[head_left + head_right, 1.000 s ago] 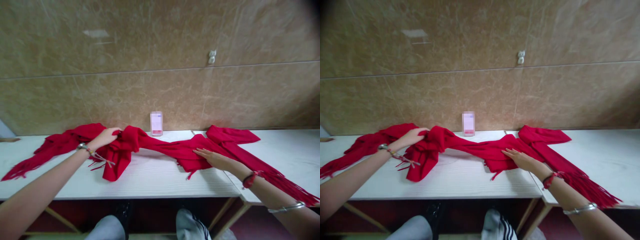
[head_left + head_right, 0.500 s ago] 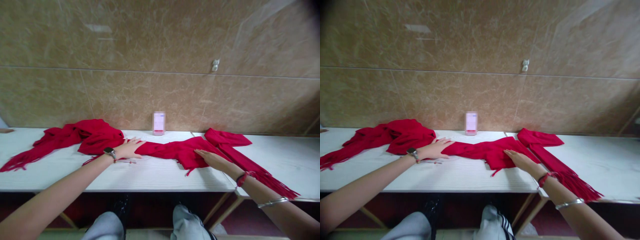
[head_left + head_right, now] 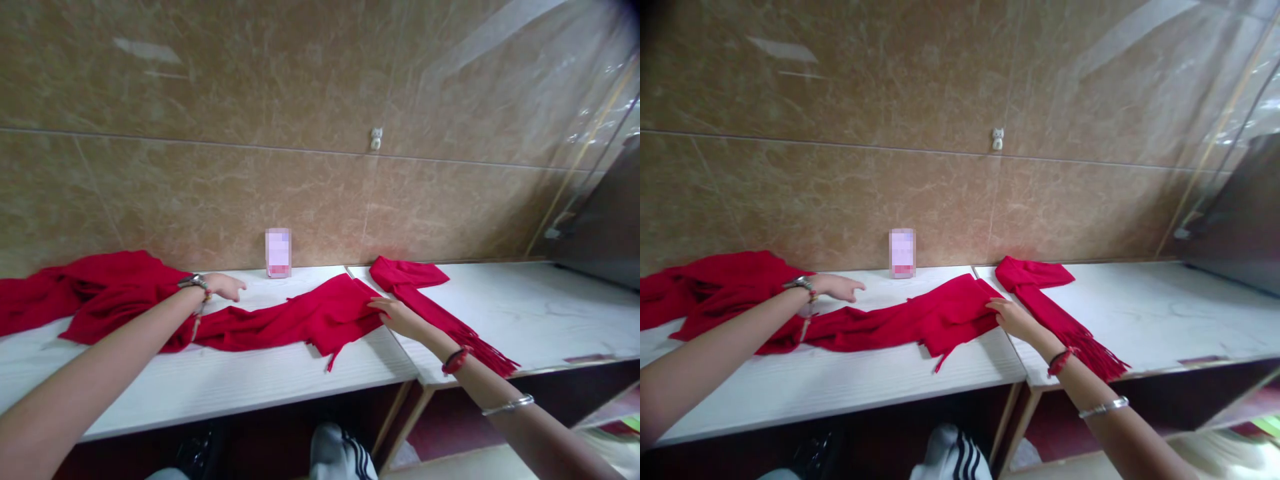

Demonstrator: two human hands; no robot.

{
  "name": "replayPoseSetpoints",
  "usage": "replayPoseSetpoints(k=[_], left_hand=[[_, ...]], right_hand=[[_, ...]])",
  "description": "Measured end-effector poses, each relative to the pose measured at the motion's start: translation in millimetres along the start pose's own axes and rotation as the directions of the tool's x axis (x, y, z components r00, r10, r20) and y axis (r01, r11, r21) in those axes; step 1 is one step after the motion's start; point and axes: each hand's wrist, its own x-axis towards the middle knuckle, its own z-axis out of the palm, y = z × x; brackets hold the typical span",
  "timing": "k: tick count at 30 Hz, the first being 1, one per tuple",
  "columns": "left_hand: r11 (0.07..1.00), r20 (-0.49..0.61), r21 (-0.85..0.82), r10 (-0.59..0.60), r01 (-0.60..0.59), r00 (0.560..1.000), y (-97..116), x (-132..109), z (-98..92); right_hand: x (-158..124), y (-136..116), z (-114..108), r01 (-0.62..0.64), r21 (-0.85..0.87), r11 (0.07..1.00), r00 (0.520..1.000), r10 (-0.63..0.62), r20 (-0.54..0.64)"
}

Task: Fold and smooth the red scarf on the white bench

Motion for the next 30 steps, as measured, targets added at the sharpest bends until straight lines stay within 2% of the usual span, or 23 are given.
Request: replayPoseSetpoints(k=[2, 4, 5, 7, 10, 13, 16, 18, 20, 22, 24, 27, 30], left_hand=[[1.000, 0.117, -0.005, 0.026, -0.026, 0.993, 31.8, 30.1, 18.7], [0.997, 0.178, -0.040, 0.074, -0.068, 0.981, 68.8, 64.1, 40.4], [0.993, 0.185, -0.095, 0.081, -0.064, 0.979, 87.1, 81.1, 51.3], [0.971, 0.130, -0.236, 0.061, -0.029, 0.990, 118.8, 112.0, 71.7], [0.932, 0.173, -0.362, 0.032, 0.034, 0.984, 147.5, 146.4, 94.9], [0.834, 0.288, -0.520, -0.032, 0.184, 0.957, 156.1, 165.8, 103.3], [0.723, 0.341, -0.646, -0.011, 0.243, 0.940, 157.7, 178.2, 96.4], [0.576, 0.367, -0.762, 0.011, 0.295, 0.930, 160.8, 187.0, 88.9], [0.464, 0.376, -0.821, 0.002, 0.332, 0.927, 167.0, 196.4, 85.7], [0.464, 0.395, -0.811, -0.015, 0.356, 0.919, 175.2, 203.5, 90.1], [0.498, 0.448, -0.774, -0.006, 0.392, 0.894, 182.1, 205.5, 100.6], [0.556, 0.514, -0.723, 0.036, 0.410, 0.857, 182.1, 198.9, 115.8], [0.647, 0.420, -0.716, 0.100, 0.262, 0.902, 165.8, 185.9, 117.2]], right_hand=[[-1.6, 0.1, -3.2, -0.039, 0.018, 0.999, 0.999, 0.040, -0.028], [-1.9, -1.3, -6.2, -0.092, 0.010, 0.996, 0.995, 0.092, -0.039], [-1.7, -2.1, -7.2, -0.120, 0.003, 0.993, 0.992, 0.120, -0.042], [-0.6, -2.8, -7.7, -0.175, -0.005, 0.984, 0.983, 0.175, -0.054], [0.5, -1.8, -6.6, -0.222, 0.023, 0.975, 0.972, 0.223, -0.077], [-0.9, -0.3, -6.7, -0.226, 0.073, 0.971, 0.966, 0.233, -0.109], [-3.8, 1.6, -7.4, -0.252, 0.150, 0.956, 0.949, 0.274, -0.154], [-5.3, 5.0, -5.4, -0.331, 0.279, 0.902, 0.908, 0.384, -0.165], [-6.1, 10.6, -0.8, -0.419, 0.468, 0.778, 0.840, 0.528, -0.126], [-6.6, 17.1, 5.0, -0.459, 0.625, 0.631, 0.781, 0.622, -0.054], [-7.8, 22.7, 9.9, -0.452, 0.695, 0.559, 0.767, 0.641, -0.017], [-10.7, 27.3, 13.0, -0.408, 0.672, 0.619, 0.812, 0.582, -0.043], [-11.1, 29.2, 12.8, -0.390, 0.599, 0.699, 0.849, 0.525, -0.060]])
